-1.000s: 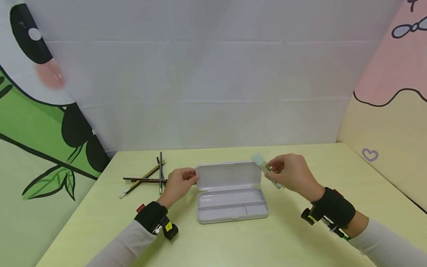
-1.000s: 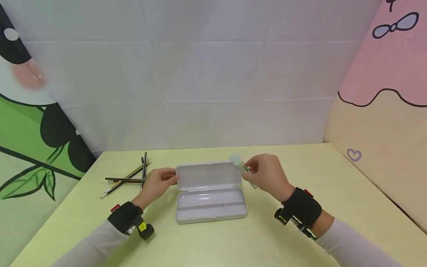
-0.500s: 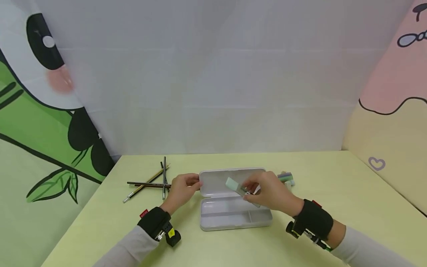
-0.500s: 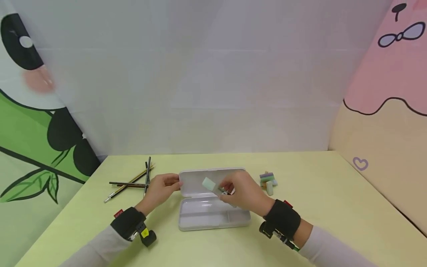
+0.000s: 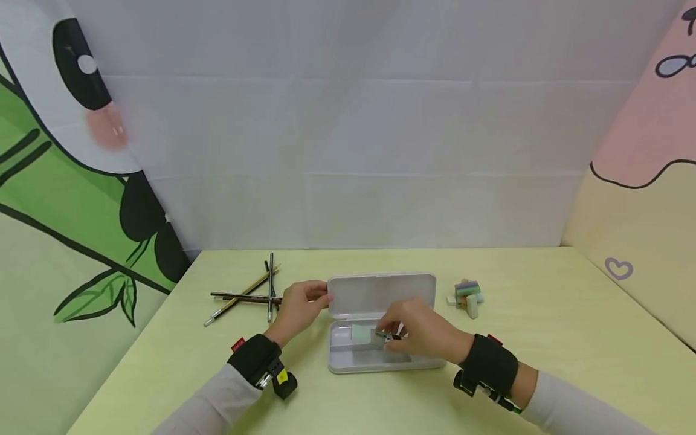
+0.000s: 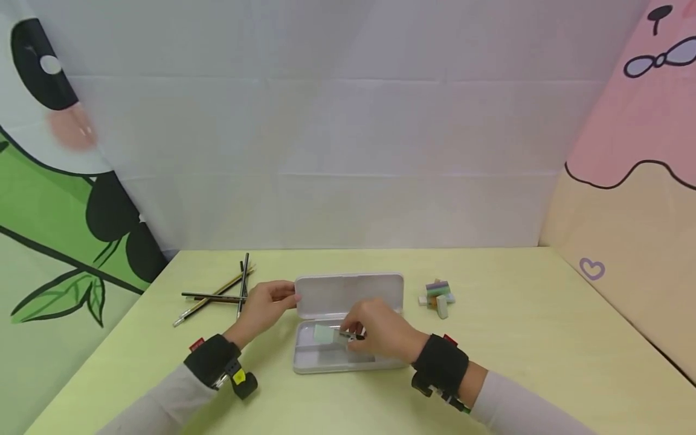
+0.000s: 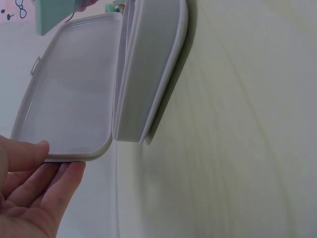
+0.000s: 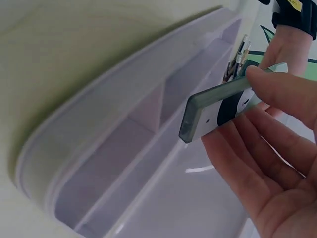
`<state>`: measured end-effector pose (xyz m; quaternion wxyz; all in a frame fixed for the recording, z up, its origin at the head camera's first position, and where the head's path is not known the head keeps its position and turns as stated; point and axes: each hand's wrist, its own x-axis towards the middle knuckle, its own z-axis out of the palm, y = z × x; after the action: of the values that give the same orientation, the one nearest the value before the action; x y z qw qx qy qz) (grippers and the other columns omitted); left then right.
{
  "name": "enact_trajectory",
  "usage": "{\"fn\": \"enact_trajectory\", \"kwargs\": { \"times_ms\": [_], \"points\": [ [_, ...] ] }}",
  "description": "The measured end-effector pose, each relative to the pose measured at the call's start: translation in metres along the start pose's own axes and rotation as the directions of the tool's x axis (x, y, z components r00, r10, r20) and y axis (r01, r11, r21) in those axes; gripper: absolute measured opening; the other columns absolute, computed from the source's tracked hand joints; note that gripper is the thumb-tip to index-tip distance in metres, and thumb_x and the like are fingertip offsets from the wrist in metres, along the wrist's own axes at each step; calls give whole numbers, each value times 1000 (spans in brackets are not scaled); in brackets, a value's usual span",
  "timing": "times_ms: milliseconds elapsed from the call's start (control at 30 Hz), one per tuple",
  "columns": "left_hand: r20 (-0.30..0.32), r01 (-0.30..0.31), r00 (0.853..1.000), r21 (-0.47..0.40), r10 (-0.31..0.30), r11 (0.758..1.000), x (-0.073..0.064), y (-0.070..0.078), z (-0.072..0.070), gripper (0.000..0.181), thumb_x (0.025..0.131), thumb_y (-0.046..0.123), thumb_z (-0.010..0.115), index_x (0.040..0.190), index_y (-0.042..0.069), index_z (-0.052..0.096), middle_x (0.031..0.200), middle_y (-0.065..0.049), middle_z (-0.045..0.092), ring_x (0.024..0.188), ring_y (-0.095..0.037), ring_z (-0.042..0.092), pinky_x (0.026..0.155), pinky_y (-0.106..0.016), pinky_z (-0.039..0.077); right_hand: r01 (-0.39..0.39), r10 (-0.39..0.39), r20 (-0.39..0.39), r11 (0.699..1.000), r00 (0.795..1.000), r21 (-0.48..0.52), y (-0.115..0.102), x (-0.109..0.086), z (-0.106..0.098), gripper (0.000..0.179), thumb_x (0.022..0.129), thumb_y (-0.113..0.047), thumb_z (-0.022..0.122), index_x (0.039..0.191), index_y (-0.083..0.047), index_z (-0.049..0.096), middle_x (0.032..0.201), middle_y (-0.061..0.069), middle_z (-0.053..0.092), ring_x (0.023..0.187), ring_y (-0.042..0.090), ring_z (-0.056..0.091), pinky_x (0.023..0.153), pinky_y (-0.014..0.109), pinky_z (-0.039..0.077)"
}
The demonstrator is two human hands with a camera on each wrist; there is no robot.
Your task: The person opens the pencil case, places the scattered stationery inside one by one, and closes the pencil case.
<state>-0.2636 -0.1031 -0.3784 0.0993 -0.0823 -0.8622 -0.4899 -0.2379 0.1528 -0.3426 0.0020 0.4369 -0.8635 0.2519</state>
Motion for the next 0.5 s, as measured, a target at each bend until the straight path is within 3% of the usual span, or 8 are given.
{"fn": "enact_trajectory", "kwargs": {
  "times_ms": [200, 500],
  "points": [
    [6, -6, 1000, 9, 6, 1000, -1, -1, -2, 22, 86, 2, 68, 108, -1, 70, 98, -18, 74, 92, -29, 72, 77, -33, 60, 8, -9, 30, 1000, 999, 27, 2, 0, 10, 21, 78, -7, 77, 99, -7, 75, 89, 3, 72, 78, 8, 65, 67, 16, 55],
    [27, -15, 1000, -13, 15, 1000, 0, -2, -6, 24, 86, 2, 68, 109, -2, 70, 99, -20, 74, 92, -29, 73, 78, -34, 60, -5, 6, 65, 1000, 998, -26, 3, -3, 16, 22, 80, -11, 77, 102, -9, 75, 92, 2, 71, 78, 6, 62, 66, 14, 50]
  ]
}}
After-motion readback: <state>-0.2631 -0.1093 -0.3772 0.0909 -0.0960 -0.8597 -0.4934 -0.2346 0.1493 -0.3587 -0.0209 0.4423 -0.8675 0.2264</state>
